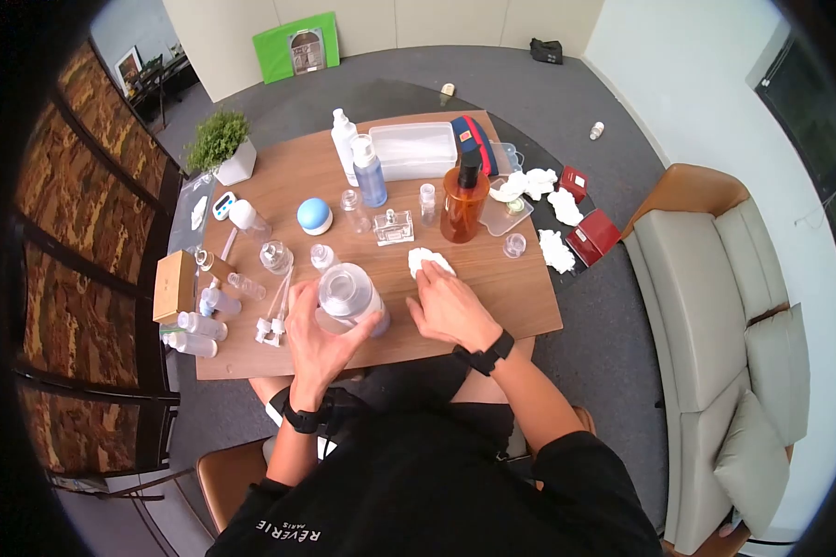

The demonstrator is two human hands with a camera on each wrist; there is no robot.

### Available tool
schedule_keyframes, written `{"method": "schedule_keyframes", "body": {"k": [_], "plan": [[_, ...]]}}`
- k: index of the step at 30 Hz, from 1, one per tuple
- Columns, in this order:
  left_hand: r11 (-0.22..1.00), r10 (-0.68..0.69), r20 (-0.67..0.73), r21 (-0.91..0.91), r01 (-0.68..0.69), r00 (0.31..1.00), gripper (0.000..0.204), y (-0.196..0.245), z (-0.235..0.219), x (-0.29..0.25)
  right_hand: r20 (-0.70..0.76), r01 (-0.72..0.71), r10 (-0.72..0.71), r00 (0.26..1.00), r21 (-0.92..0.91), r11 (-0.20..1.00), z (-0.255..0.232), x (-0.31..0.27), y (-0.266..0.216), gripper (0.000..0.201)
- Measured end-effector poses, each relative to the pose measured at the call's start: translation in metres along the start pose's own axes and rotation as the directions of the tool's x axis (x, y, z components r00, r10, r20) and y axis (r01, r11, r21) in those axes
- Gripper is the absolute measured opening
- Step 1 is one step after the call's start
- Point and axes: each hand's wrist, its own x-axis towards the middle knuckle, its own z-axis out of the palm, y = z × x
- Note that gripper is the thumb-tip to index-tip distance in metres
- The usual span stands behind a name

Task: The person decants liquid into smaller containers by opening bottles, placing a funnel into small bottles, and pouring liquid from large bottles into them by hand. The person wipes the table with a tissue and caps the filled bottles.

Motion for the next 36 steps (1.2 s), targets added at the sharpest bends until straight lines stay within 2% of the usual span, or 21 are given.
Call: {"method": "schedule_keyframes", "body": {"k": [2, 4, 8, 9, 12, 14, 16, 17, 19, 23, 25, 26, 28, 32, 34, 36], "plan": [[1.000, -0.004, -0.007, -0.005, 0.004, 1.000, 0.062, 0.001, 0.000, 0.000, -0.017, 0.027, -0.028, 0.999, -0.026, 0.999, 0.008, -0.020, -0.004, 0.055], [1.000, 0.009, -0.003, -0.003, -0.009, 1.000, 0.062, 0.002, 0.000, 0.002, -0.018, 0.079, -0.083, 0.996, -0.154, 0.985, 0.011, -0.038, -0.011, 0.060], [1.000, -0.011, 0.011, -0.002, 0.011, 1.000, 0.062, -0.002, -0.002, 0.001, -0.021, -0.007, 0.004, 1.000, -0.117, 0.993, 0.011, -0.048, -0.004, 0.063], [1.000, -0.011, 0.012, -0.007, 0.011, 1.000, 0.062, -0.002, -0.003, 0.001, -0.038, -0.047, 0.041, 0.998, -0.174, 0.984, 0.011, -0.046, -0.003, 0.062], [1.000, -0.015, 0.011, -0.010, 0.016, 1.000, 0.062, 0.001, -0.010, 0.001, -0.025, -0.047, 0.043, 0.999, -0.192, 0.980, 0.007, -0.036, 0.014, 0.062], [1.000, -0.029, 0.010, -0.009, 0.029, 1.000, 0.062, 0.002, -0.013, 0.000, -0.023, -0.042, 0.039, 0.999, -0.151, 0.988, -0.002, -0.036, 0.015, 0.057], [0.999, -0.034, 0.017, -0.025, 0.035, 0.999, 0.063, 0.002, -0.014, 0.000, 0.001, -0.053, 0.054, 0.999, 0.094, 0.994, -0.010, -0.037, 0.022, 0.051], [0.999, -0.036, 0.012, -0.027, 0.036, 0.999, 0.063, 0.002, -0.015, -0.001, 0.002, -0.050, 0.050, 0.999, 0.091, 0.995, -0.013, -0.039, 0.026, 0.051], [0.999, -0.029, 0.003, -0.022, 0.029, 1.000, 0.063, 0.000, -0.015, -0.001, -0.053, -0.045, 0.063, 0.997, 0.286, 0.957, -0.015, -0.041, 0.032, 0.049], [1.000, -0.024, 0.000, -0.020, 0.024, 1.000, 0.063, 0.000, -0.015, -0.003, -0.098, -0.063, 0.101, 0.990, 0.328, 0.942, -0.010, -0.043, 0.026, 0.053], [0.999, -0.033, 0.019, -0.025, 0.033, 0.999, 0.063, 0.001, -0.016, -0.002, -0.092, -0.043, 0.058, 0.994, 0.161, 0.986, -0.006, -0.037, 0.013, 0.053], [0.999, -0.030, 0.020, -0.027, 0.031, 0.999, 0.063, -0.001, -0.015, -0.003, -0.095, -0.045, 0.061, 0.994, 0.160, 0.986, -0.001, -0.035, 0.011, 0.053], [1.000, -0.010, -0.009, -0.003, 0.010, 1.000, 0.065, -0.006, -0.013, -0.005, -0.066, -0.024, 0.021, 0.998, -0.031, 0.999, 0.009, -0.029, 0.011, 0.054], [1.000, -0.024, -0.010, 0.000, 0.024, 1.000, 0.065, -0.004, -0.017, -0.008, -0.055, -0.022, 0.018, 0.998, -0.071, 0.997, 0.011, -0.022, 0.009, 0.054], [0.998, -0.046, 0.007, -0.043, 0.046, 0.999, 0.062, -0.001, -0.020, -0.008, -0.015, -0.071, 0.071, 0.997, 0.005, 0.997, 0.003, -0.018, 0.012, 0.053], [0.998, -0.041, 0.000, -0.043, 0.041, 0.999, 0.062, -0.002, -0.021, -0.008, -0.053, -0.096, 0.095, 0.994, -0.010, 0.995, 0.005, -0.011, 0.021, 0.051]]}}
